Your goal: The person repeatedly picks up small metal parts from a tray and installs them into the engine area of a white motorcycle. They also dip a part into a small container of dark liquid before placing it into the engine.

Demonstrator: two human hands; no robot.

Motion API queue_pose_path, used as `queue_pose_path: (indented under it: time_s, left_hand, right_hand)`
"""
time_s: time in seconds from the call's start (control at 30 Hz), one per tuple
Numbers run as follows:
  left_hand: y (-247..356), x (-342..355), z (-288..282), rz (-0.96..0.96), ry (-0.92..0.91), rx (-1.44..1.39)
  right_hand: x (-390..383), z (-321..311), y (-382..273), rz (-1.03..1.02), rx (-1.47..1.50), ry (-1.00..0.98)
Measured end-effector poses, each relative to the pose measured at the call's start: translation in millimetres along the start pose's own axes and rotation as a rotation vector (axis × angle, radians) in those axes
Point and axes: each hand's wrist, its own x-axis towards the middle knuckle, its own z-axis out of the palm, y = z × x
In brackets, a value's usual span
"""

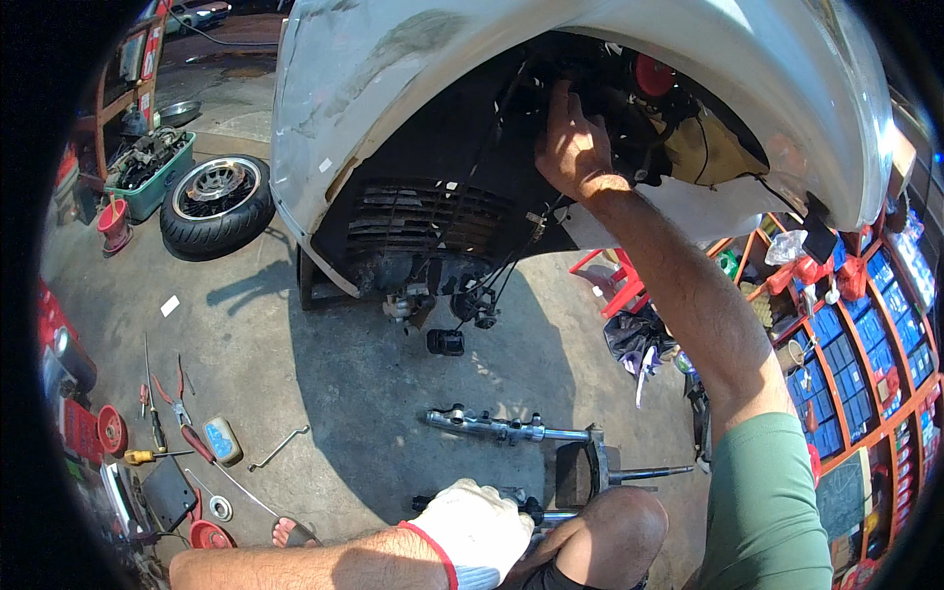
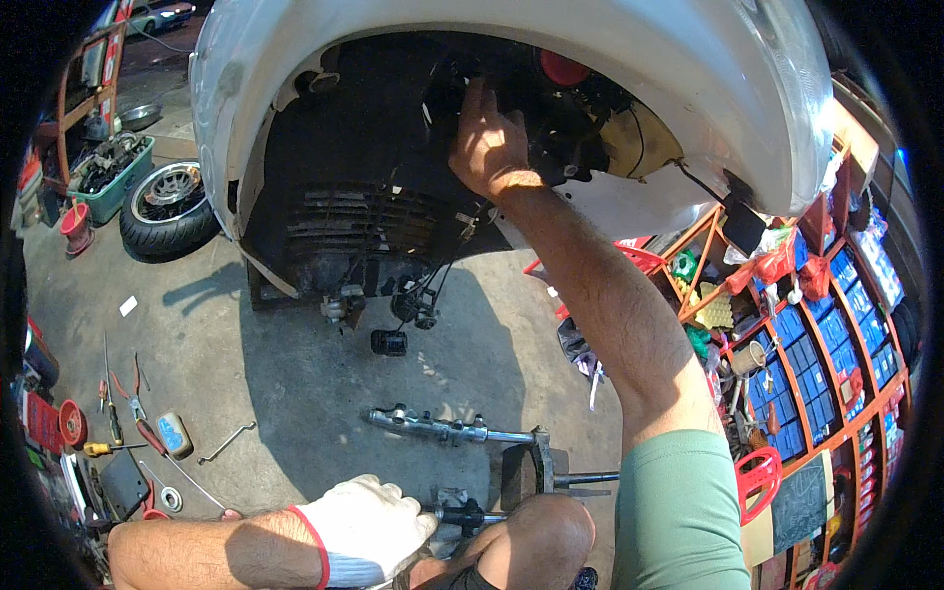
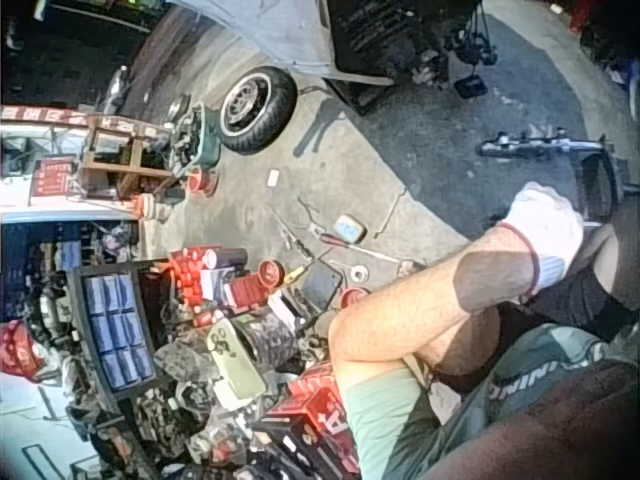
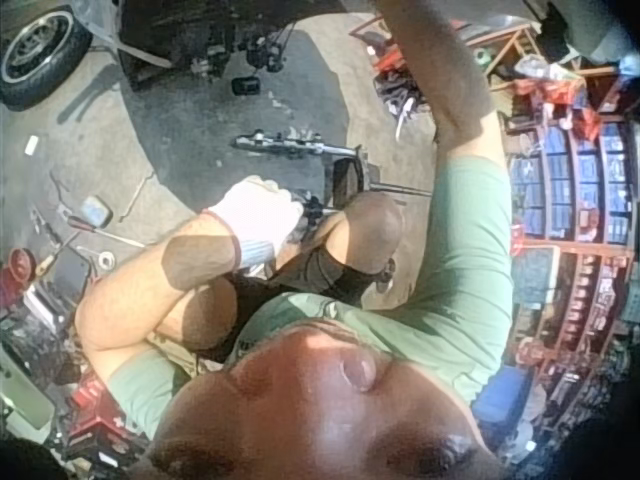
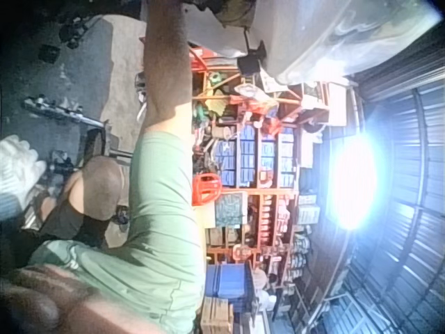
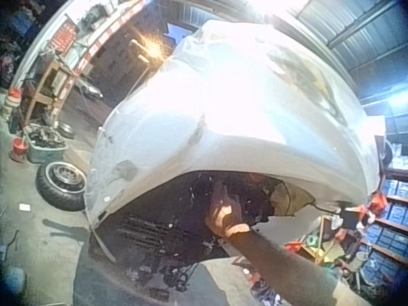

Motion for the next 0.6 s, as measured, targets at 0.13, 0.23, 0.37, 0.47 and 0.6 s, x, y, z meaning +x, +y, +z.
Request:
queue_pose_path:
  time_s: [0.13, 0.23, 0.37, 0.47, 0.6]
  left_hand:
    - [10.9, -12.3, 11.8, -0.055, 0.306, 0.098]
    - [10.5, -12.5, 11.6, -0.058, 0.299, 0.098]
    - [11.9, -12.7, 10.1, -0.056, 0.281, 0.109]
    - [11.5, -11.7, 9.7, -0.058, 0.278, 0.103]
    - [10.8, -11.0, 11.7, -0.059, 0.291, 0.093]
  right_hand:
    - [-5.4, -4.9, 1.5, -0.009, 0.061, 0.061]
    - [-5.9, -11.7, 6.0, 0.013, 0.055, 0.079]
    - [-3.3, -10.2, 23.4, -0.041, 0.046, 0.202]
    - [-2.2, -6.1, 27.2, -0.065, -0.008, 0.251]
    - [4.9, -8.1, 29.6, -0.053, 0.023, 0.200]
